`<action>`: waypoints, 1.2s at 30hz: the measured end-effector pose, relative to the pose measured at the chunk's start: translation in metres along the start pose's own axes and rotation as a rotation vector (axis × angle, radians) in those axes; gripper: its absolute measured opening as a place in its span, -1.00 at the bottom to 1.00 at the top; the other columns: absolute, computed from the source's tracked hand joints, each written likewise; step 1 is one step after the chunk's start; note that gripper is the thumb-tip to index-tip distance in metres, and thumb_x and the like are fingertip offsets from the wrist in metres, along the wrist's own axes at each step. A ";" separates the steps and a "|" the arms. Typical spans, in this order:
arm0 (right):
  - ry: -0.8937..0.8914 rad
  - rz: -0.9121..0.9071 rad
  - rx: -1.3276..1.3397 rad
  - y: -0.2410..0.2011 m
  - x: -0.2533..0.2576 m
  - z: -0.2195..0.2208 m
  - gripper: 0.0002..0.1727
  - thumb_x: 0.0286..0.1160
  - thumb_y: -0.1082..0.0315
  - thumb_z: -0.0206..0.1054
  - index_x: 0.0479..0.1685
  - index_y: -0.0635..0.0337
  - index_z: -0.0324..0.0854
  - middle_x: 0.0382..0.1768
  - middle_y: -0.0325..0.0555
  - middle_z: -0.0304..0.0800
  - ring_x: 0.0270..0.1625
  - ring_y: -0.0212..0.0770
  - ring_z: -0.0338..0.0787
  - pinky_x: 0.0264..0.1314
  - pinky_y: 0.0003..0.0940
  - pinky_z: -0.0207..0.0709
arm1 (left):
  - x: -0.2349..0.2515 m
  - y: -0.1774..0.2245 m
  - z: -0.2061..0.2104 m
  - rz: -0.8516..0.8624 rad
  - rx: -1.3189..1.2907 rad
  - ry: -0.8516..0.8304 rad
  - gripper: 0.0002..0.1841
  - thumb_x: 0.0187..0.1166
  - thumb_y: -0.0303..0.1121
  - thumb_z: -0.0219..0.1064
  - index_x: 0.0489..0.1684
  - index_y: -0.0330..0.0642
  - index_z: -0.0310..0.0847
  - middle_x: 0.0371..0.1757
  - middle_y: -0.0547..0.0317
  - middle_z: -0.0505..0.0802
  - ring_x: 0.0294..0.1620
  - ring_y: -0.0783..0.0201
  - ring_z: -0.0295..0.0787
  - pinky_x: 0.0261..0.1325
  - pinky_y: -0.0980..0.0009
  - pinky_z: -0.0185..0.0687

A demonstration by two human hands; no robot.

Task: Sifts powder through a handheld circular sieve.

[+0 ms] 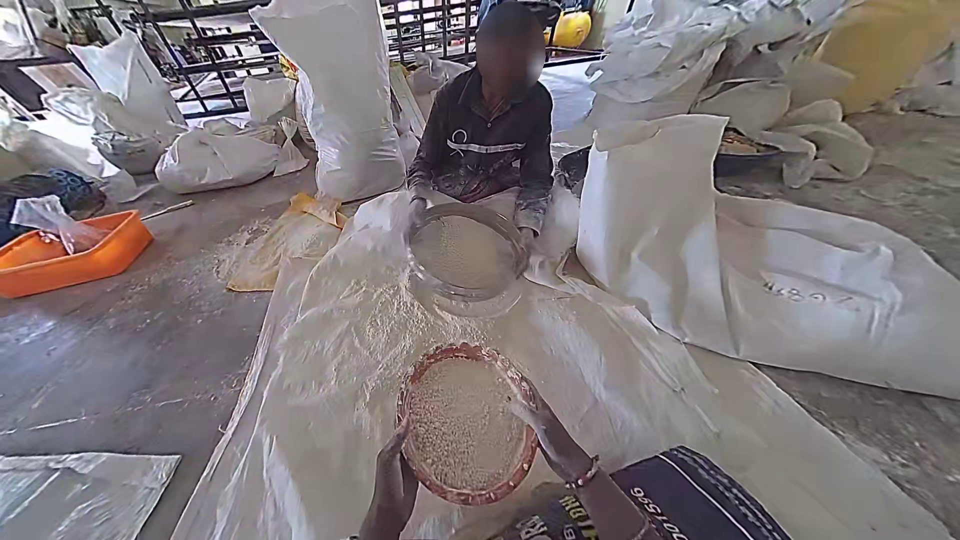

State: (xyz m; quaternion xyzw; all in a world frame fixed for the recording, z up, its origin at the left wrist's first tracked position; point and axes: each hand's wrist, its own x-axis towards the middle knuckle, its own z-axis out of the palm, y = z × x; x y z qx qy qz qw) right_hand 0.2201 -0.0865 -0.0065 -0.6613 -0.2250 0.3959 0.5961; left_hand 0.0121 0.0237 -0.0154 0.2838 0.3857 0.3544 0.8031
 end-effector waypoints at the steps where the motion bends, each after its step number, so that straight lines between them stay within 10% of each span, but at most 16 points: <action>1: 0.000 -0.001 0.005 0.001 0.002 -0.002 -0.29 0.59 0.48 0.10 0.80 0.36 0.07 0.76 0.21 0.22 0.71 -0.20 0.35 0.69 -0.37 0.27 | -0.002 -0.001 -0.001 -0.005 0.014 -0.012 -0.64 0.80 -0.33 -0.19 0.34 -0.27 0.40 -0.04 0.17 0.84 -0.06 0.37 0.84 0.06 0.36 0.78; 6: -0.003 -0.209 -0.066 0.016 0.012 -0.015 -0.35 0.69 0.23 0.00 0.73 0.37 0.23 0.70 0.13 0.37 0.70 -0.23 0.41 0.70 -0.33 0.34 | -0.010 -0.002 0.008 -0.032 0.108 0.002 -0.67 0.84 -0.37 -0.25 0.10 -0.24 0.48 -0.31 0.26 0.82 -0.30 0.43 0.79 -0.17 0.44 0.75; 11: -0.080 -0.147 -0.073 0.021 0.015 -0.015 -0.12 0.63 0.39 0.11 0.87 0.45 -0.33 0.83 0.40 -0.11 0.83 -0.16 0.13 0.82 -0.36 0.06 | -0.010 0.003 -0.001 -0.039 0.049 -0.046 -0.66 0.80 -0.40 -0.22 0.35 -0.27 0.36 -0.10 0.21 0.77 -0.14 0.43 0.75 -0.01 0.44 0.68; 15: -0.035 -0.169 -0.056 -0.002 -0.002 -0.003 -0.39 0.62 0.57 0.08 0.68 0.59 0.14 0.61 0.33 0.39 0.58 -0.27 0.47 0.61 -0.44 0.33 | -0.018 0.004 -0.002 -0.011 0.099 -0.015 -0.65 0.83 -0.38 -0.26 -0.01 -0.20 0.51 -0.33 0.31 0.83 -0.29 0.49 0.79 -0.12 0.50 0.74; 21: -0.024 -0.061 -0.034 -0.001 0.003 -0.011 -0.13 0.42 0.39 0.28 0.82 0.35 0.02 0.77 0.19 0.19 0.74 -0.22 0.32 0.72 -0.38 0.26 | -0.006 -0.003 0.000 0.012 0.120 -0.011 -0.57 0.77 -0.30 -0.17 0.45 -0.36 0.30 0.03 0.18 0.79 -0.01 0.42 0.78 0.13 0.36 0.72; 36: 0.008 0.028 -0.014 -0.002 0.004 -0.008 -0.22 0.47 0.40 0.27 0.76 0.38 0.12 0.67 0.22 0.33 0.60 -0.28 0.44 0.60 -0.47 0.31 | -0.010 0.000 0.003 0.001 0.060 -0.043 -0.58 0.64 -0.32 -0.11 0.43 -0.22 0.32 0.05 0.23 0.80 0.01 0.44 0.79 0.09 0.40 0.74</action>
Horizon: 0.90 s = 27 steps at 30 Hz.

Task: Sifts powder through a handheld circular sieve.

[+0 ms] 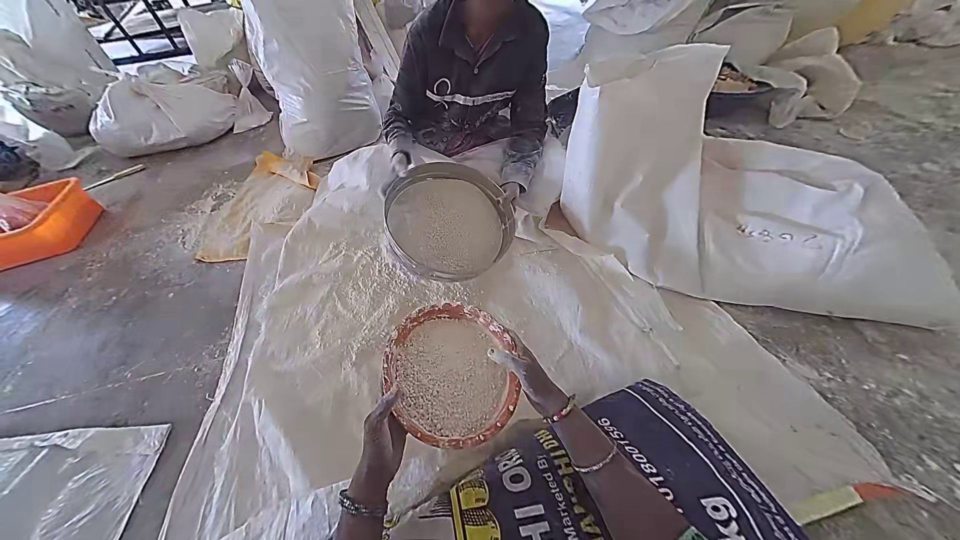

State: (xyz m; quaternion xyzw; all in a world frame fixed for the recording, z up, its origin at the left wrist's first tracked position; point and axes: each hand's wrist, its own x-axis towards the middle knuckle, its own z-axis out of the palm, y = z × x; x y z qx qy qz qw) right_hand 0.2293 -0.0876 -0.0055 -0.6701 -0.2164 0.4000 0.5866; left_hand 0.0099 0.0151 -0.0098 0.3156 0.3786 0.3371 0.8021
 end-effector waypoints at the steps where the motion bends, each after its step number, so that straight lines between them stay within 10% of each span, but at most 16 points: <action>1: 0.001 0.002 0.000 0.000 0.000 0.000 -0.22 0.49 0.42 0.26 0.76 0.39 0.10 0.68 0.24 0.32 0.62 -0.26 0.43 0.62 -0.47 0.29 | 0.000 0.001 0.001 -0.002 0.004 0.004 -0.58 0.66 -0.33 -0.13 0.45 -0.23 0.30 0.07 0.22 0.78 0.02 0.43 0.78 0.11 0.40 0.73; 13: 0.007 0.002 0.004 0.007 0.004 0.001 -0.28 0.50 0.44 0.23 0.72 0.43 0.16 0.62 0.24 0.39 0.56 -0.27 0.49 0.58 -0.46 0.34 | 0.000 0.003 0.002 -0.014 0.042 0.014 -0.51 0.67 -0.35 -0.11 0.59 -0.28 0.17 0.15 0.15 0.73 0.05 0.43 0.74 0.12 0.40 0.70; 21: 0.117 0.061 0.078 0.000 0.004 -0.010 -0.47 0.77 0.46 0.01 0.70 0.40 0.23 0.62 0.17 0.43 0.54 -0.27 0.52 0.57 -0.41 0.38 | -0.001 -0.002 -0.001 -0.042 0.195 -0.146 -0.32 0.71 -0.20 -0.22 0.81 -0.31 -0.26 0.38 -0.02 0.61 0.14 0.37 0.71 0.16 0.39 0.66; 24: -0.015 0.045 0.056 0.004 -0.012 0.002 -0.35 0.71 0.35 -0.01 0.79 0.35 0.04 0.65 0.15 0.35 0.52 -0.33 0.51 0.48 -0.44 0.45 | 0.008 -0.002 0.000 0.039 0.106 0.104 -0.53 0.88 -0.20 -0.28 0.46 -0.31 0.36 0.06 0.11 0.78 -0.02 0.39 0.77 0.04 0.37 0.73; 27: -0.102 0.005 -0.066 0.008 -0.011 0.003 -0.24 0.67 0.26 0.03 0.85 0.32 -0.07 0.74 0.15 0.24 0.64 -0.32 0.43 0.60 -0.42 0.42 | 0.011 0.000 -0.001 0.042 0.016 0.172 -0.55 0.89 -0.19 -0.24 0.45 -0.27 0.40 0.08 0.11 0.79 0.03 0.36 0.77 0.09 0.33 0.73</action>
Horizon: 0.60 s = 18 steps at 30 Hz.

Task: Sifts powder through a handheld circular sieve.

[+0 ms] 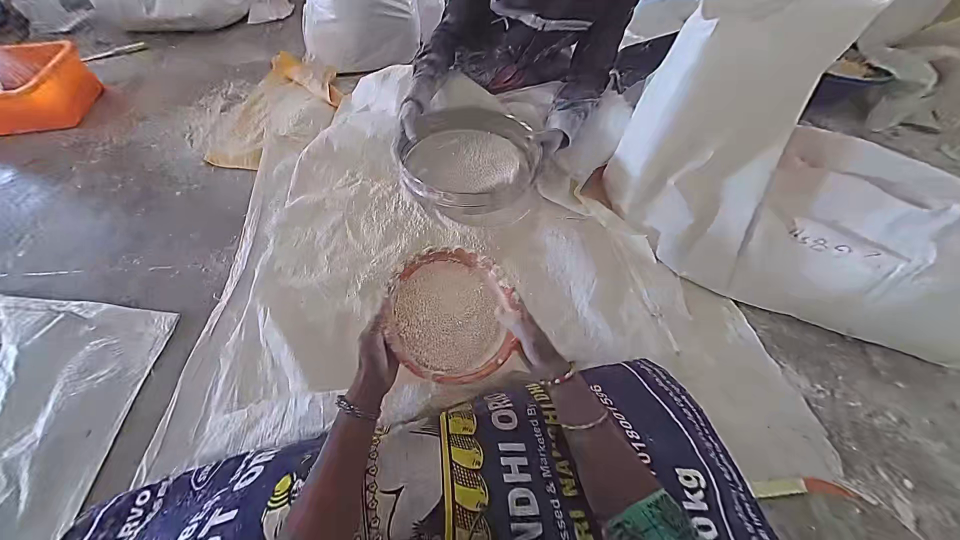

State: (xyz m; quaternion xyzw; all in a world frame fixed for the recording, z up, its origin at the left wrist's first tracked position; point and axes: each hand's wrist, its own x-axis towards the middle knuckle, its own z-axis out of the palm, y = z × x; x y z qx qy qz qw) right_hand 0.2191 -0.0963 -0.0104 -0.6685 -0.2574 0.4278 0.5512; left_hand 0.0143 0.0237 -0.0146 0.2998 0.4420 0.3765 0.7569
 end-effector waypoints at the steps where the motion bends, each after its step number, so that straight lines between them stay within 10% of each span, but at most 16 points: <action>1: 0.074 0.001 -0.001 -0.001 0.006 -0.005 -0.38 0.81 0.28 -0.10 0.80 0.36 0.04 0.70 0.16 0.31 0.63 -0.31 0.44 0.62 -0.40 0.39 | -0.003 0.001 0.002 -0.014 0.004 -0.084 -0.52 0.88 -0.17 -0.23 0.59 -0.26 0.28 0.16 0.09 0.77 0.07 0.35 0.77 0.11 0.33 0.73; 3: 0.220 0.064 0.078 0.000 0.009 -0.010 -0.47 0.91 0.29 -0.17 0.72 0.38 0.22 0.66 0.11 0.39 0.61 -0.32 0.47 0.64 -0.41 0.33 | -0.007 -0.004 -0.003 -0.063 -0.008 -0.263 -0.39 0.76 -0.16 -0.22 0.80 -0.16 -0.04 0.40 0.05 0.66 0.21 0.31 0.73 0.17 0.32 0.71; 8: 0.057 0.049 0.038 -0.006 0.001 0.006 -0.29 0.71 0.21 0.00 0.83 0.27 -0.01 0.64 0.08 0.36 0.50 -0.39 0.56 0.43 -0.47 0.54 | 0.002 -0.002 0.003 -0.036 -0.076 0.039 -0.60 0.89 -0.23 -0.17 0.40 -0.26 0.44 0.06 0.08 0.80 0.02 0.33 0.78 0.10 0.32 0.74; 11: 0.251 0.001 0.080 -0.001 0.011 -0.009 -0.47 0.89 0.32 -0.13 0.70 0.44 0.26 0.70 0.18 0.36 0.68 -0.24 0.41 0.72 -0.37 0.25 | -0.007 -0.005 0.001 -0.076 0.053 -0.266 -0.34 0.72 -0.22 -0.14 0.84 -0.17 -0.19 0.44 -0.02 0.59 0.16 0.29 0.72 0.13 0.31 0.70; 15: 0.095 -0.020 -0.042 -0.004 -0.003 0.007 -0.31 0.70 0.36 0.04 0.79 0.46 0.02 0.74 0.32 0.22 0.73 -0.11 0.34 0.74 -0.29 0.25 | -0.001 -0.003 0.002 0.007 -0.004 -0.026 -0.62 0.83 -0.31 -0.15 0.44 -0.27 0.39 0.02 0.13 0.80 -0.06 0.40 0.79 0.00 0.39 0.75; 18: 0.164 0.012 -0.018 -0.005 0.006 -0.004 -0.39 0.66 0.42 0.09 0.70 0.46 0.19 0.58 0.29 0.45 0.54 -0.15 0.54 0.58 -0.29 0.41 | -0.009 -0.012 -0.002 -0.015 0.105 -0.201 -0.50 0.83 -0.21 -0.17 0.61 -0.35 0.19 0.23 -0.01 0.72 0.10 0.30 0.75 0.12 0.28 0.72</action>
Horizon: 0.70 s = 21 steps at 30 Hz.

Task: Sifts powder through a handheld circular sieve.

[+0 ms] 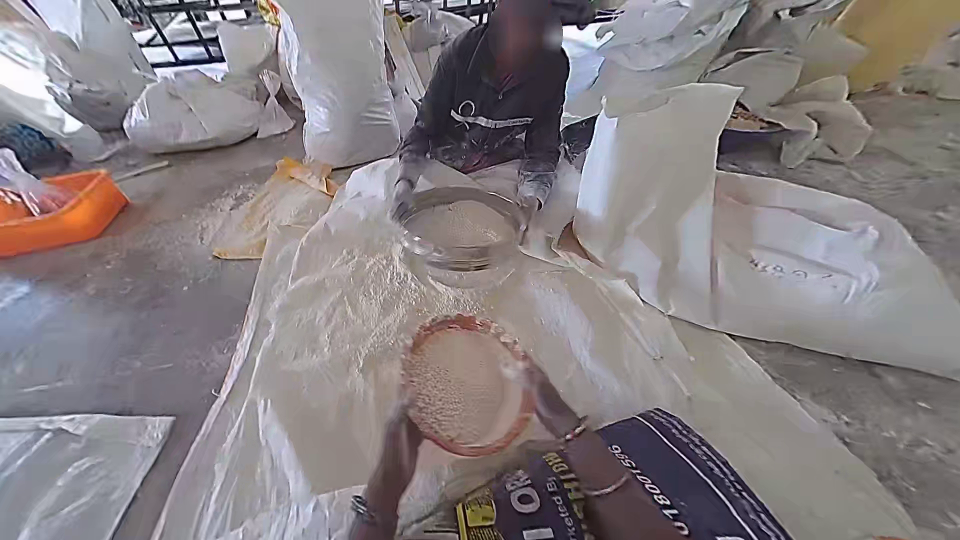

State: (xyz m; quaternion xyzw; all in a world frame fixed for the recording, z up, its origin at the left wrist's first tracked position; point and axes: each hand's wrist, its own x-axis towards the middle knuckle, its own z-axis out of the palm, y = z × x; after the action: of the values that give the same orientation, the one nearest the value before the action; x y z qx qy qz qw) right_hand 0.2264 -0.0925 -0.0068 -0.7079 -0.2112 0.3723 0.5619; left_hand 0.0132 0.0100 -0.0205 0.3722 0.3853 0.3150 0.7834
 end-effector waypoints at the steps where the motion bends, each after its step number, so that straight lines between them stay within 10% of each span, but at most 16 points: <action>1: 0.050 0.030 0.025 -0.002 0.006 -0.009 -0.48 0.75 0.42 0.02 0.65 0.45 0.27 0.56 0.26 0.48 0.54 -0.16 0.53 0.59 -0.27 0.38 | -0.002 -0.002 -0.001 -0.025 0.037 -0.131 -0.37 0.75 -0.15 -0.13 0.76 -0.31 -0.03 0.43 -0.08 0.61 0.23 0.23 0.71 0.17 0.22 0.71; 2: 0.077 0.049 0.054 -0.002 0.008 -0.014 -0.50 0.80 0.40 -0.01 0.65 0.43 0.30 0.60 0.23 0.46 0.58 -0.16 0.50 0.63 -0.27 0.34 | -0.003 -0.002 -0.003 -0.045 0.042 -0.221 -0.25 0.69 -0.09 -0.10 0.86 -0.23 -0.22 0.63 -0.11 0.44 0.38 0.18 0.64 0.25 0.17 0.70; 5: -0.068 -0.039 -0.004 -0.001 -0.005 -0.002 -0.29 0.66 0.33 0.11 0.80 0.40 0.05 0.70 0.25 0.30 0.68 -0.14 0.42 0.68 -0.28 0.34 | 0.007 0.004 0.005 0.045 -0.068 0.089 -0.58 0.84 -0.21 -0.19 0.42 -0.27 0.38 0.03 0.13 0.82 -0.05 0.37 0.82 -0.03 0.33 0.79; 7: -0.098 -0.059 -0.026 0.002 -0.009 0.012 -0.09 0.43 0.27 0.30 0.81 0.38 0.00 0.69 0.26 0.32 0.67 -0.16 0.45 0.66 -0.30 0.38 | 0.010 0.009 0.001 0.049 -0.112 0.158 -0.58 0.86 -0.25 -0.19 0.46 -0.30 0.38 0.08 0.10 0.78 0.03 0.38 0.77 0.11 0.33 0.73; 10: 0.020 -0.046 0.033 -0.003 0.000 -0.002 -0.45 0.79 0.40 -0.05 0.71 0.46 0.21 0.66 0.28 0.37 0.66 -0.14 0.44 0.70 -0.29 0.28 | -0.002 0.009 0.008 -0.060 0.014 -0.052 -0.43 0.74 -0.32 -0.14 0.75 -0.24 -0.10 0.21 -0.04 0.70 -0.02 0.27 0.80 -0.01 0.30 0.76; 13: 0.038 -0.002 0.091 -0.007 0.002 -0.005 -0.34 0.66 0.41 0.10 0.78 0.34 0.13 0.71 0.19 0.30 0.66 -0.21 0.42 0.67 -0.35 0.29 | -0.001 0.005 0.015 -0.177 0.101 0.024 -0.29 0.80 -0.29 0.05 0.88 -0.06 -0.30 0.33 -0.33 0.64 -0.06 -0.02 0.83 -0.19 0.11 0.79; 18: 0.152 -0.348 -0.702 -0.022 -0.003 0.004 -0.02 0.40 0.23 0.49 0.77 0.54 0.08 0.72 0.49 0.24 0.79 0.33 0.26 0.85 0.05 0.10 | 0.007 0.007 0.011 -0.118 0.097 0.166 -0.40 0.88 -0.26 -0.08 0.89 -0.01 -0.17 0.48 -0.37 0.54 0.10 -0.07 0.74 -0.09 0.05 0.72; 21: -0.151 -0.293 -0.929 -0.048 0.005 0.009 -0.07 0.51 0.06 0.45 0.82 0.32 0.14 0.74 0.26 0.31 0.80 0.14 0.29 0.86 -0.05 0.09 | 0.008 0.004 0.015 -0.081 0.129 0.131 -0.39 0.87 -0.30 -0.08 0.89 -0.07 -0.20 0.58 -0.34 0.46 0.21 -0.06 0.70 0.01 0.05 0.72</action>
State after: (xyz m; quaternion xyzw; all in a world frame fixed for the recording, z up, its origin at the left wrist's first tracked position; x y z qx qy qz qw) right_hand 0.2284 -0.0697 0.0367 -0.8175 -0.4924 0.2062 0.2163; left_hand 0.0291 0.0133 -0.0142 0.3847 0.4701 0.2814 0.7428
